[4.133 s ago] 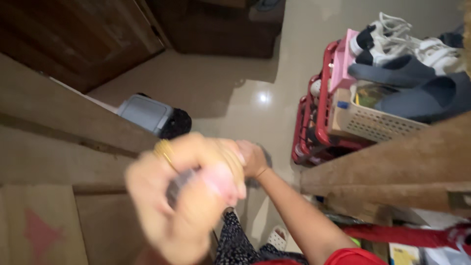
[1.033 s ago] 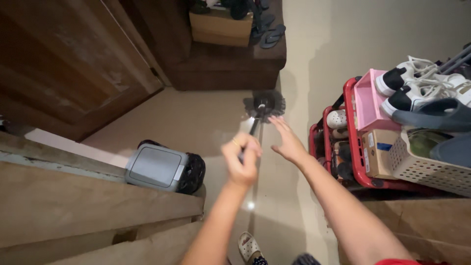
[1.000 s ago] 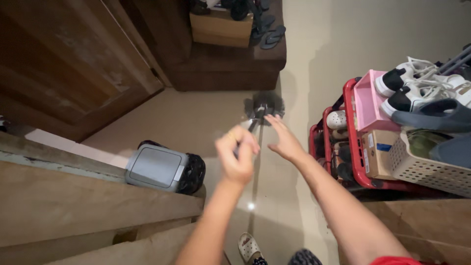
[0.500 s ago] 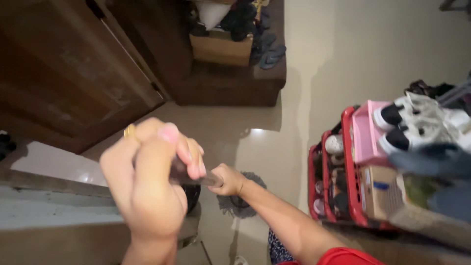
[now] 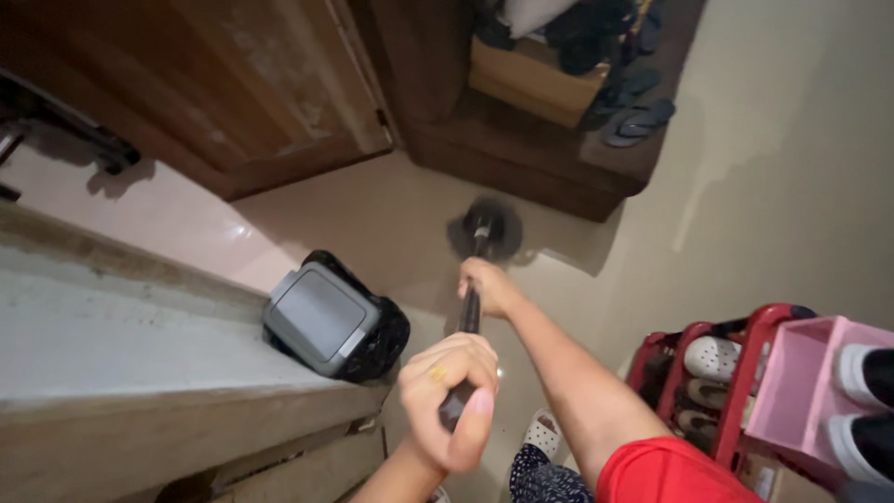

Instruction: The person mops the floor in a room using a spin mop, maneuvering the mop head around furniture and various items.

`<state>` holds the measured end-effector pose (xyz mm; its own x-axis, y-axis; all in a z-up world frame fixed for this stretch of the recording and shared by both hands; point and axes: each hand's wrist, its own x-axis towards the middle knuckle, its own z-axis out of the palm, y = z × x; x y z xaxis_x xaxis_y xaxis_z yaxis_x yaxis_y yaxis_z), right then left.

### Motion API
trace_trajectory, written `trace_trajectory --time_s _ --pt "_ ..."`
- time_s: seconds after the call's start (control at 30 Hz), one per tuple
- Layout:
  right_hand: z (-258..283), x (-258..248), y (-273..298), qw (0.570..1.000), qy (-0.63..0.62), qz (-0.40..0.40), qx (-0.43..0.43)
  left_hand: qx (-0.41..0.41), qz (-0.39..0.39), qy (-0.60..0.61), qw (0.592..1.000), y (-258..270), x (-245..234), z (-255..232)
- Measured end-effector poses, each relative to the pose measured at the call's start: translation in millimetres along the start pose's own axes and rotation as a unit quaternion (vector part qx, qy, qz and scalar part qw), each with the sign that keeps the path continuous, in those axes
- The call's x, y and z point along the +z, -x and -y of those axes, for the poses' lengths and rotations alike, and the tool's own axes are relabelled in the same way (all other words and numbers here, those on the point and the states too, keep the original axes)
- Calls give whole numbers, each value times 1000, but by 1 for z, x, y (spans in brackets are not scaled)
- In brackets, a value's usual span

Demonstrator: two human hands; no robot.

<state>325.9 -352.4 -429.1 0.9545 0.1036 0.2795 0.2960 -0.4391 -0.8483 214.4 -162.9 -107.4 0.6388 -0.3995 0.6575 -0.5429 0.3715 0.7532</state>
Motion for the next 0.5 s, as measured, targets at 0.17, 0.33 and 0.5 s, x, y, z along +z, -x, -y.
trace_trajectory --time_s 0.17,0.33,0.5 --pt "-7 21 -6 981 136 -133 -38 -68 -9 -65 996 25 -10 15" --pt "84 30 0 989 45 -131 42 -84 -34 -7 996 -9 -56 -43" --pt "175 62 27 948 -69 -8 311 -135 -18 1 991 -45 -85 -129"
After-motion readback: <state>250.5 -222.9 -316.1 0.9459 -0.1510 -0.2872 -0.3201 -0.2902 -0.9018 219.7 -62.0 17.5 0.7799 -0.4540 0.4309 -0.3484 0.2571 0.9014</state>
